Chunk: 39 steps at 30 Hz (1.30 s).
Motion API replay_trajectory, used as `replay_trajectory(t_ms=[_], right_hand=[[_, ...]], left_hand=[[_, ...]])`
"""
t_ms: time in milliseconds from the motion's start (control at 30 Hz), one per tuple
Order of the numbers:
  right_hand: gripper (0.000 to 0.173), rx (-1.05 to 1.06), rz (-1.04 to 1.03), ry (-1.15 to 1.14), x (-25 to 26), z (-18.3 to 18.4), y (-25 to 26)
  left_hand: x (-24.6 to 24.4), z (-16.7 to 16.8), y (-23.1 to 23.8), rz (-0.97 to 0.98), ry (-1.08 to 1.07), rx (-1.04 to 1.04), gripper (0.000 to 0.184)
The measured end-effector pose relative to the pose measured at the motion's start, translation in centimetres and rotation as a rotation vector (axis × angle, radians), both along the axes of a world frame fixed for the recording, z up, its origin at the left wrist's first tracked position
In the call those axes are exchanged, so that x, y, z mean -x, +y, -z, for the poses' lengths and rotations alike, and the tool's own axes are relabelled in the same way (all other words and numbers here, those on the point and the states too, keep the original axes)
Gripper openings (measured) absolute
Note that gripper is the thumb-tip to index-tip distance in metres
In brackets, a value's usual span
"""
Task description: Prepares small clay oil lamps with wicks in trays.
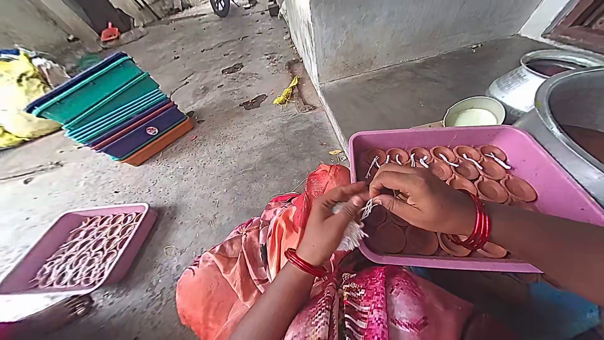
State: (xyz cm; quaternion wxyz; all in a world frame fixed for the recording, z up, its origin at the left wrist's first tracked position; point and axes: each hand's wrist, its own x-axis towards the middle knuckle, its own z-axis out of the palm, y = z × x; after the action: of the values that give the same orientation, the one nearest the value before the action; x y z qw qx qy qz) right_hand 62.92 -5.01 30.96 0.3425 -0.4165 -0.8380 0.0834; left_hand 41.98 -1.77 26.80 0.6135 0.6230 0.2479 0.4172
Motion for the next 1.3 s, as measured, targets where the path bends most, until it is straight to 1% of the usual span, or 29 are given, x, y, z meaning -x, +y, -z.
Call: replay_trajectory(t_ms=[33,100,167,233,367,433,500,567,733,867,933,1000,1067,1167,1233,1300], right_hand=[[0.018,-0.034,-0.001,-0.018,0.2,0.0,0.0],[0.018,-0.092,0.004,-0.04,0.4,0.0,0.1],[0.018,-0.111,0.008,-0.051,0.4,0.0,0.1],[0.018,-0.104,0.009,-0.05,0.3,0.1,0.1],[0.017,0.032,-0.036,0.038,0.2,0.1,-0.1],[0.015,0.122,-0.124,0.135,-0.2,0.1,0.2],[0.016,0.139,-0.216,0.174,-0.7,0.1,0.6],[0.018,0.095,-0.263,0.154,-0.9,0.1,0.8],[0.022,-0.173,-0.258,-0.021,-0.9,0.3,0.6],[0.023,-0.364,-0.198,-0.193,-0.6,0.3,-0.3],[0.023,-0.375,-0.167,-0.232,-0.9,0.2,-0.6],[0.021,-0.344,-0.106,-0.215,-1.9,-0.3,-0.7],[0.02,-0.286,0.007,-0.209,-3.9,-1.6,-0.5],[0.016,-0.151,0.228,-0.256,-8.6,-4.5,0.0],[0.012,-0.013,0.344,-0.324,-12.0,-6.0,0.6],[0.01,0.166,0.429,-0.381,-14.4,-6.2,1.2]], left_hand=[[-0.4,-0.3,-0.3,0.037,-0.004,-0.007,0.019],[-1.0,-0.5,-0.7,0.053,-0.037,0.05,0.013],[-1.1,-0.3,-0.7,0.042,-0.073,0.126,0.013],[-1.2,-0.1,-0.6,0.042,-0.091,0.144,0.015],[-1.1,0.2,-0.7,0.059,-0.08,0.097,0.015],[-1.0,0.2,-0.8,0.06,-0.086,0.104,0.017],[-1.0,0.2,-0.7,0.069,-0.093,0.121,0.018],[-0.9,0.4,-0.6,0.077,-0.085,0.115,0.017],[-0.7,0.5,-0.6,0.086,-0.003,-0.001,0.013],[-0.7,0.6,-0.8,0.071,0.091,-0.121,0.007],[-0.8,0.7,-0.8,0.092,0.108,-0.132,0.008],[-0.7,1.2,-0.7,0.12,0.101,-0.119,0.008],[-0.6,1.6,-0.6,0.14,0.095,-0.1,0.008],[-0.1,2.3,-0.5,0.111,0.103,-0.094,0.01],[0.3,2.7,-0.2,0.06,0.115,-0.117,0.012],[0.9,3.4,0.2,0.008,0.122,-0.125,0.016]])
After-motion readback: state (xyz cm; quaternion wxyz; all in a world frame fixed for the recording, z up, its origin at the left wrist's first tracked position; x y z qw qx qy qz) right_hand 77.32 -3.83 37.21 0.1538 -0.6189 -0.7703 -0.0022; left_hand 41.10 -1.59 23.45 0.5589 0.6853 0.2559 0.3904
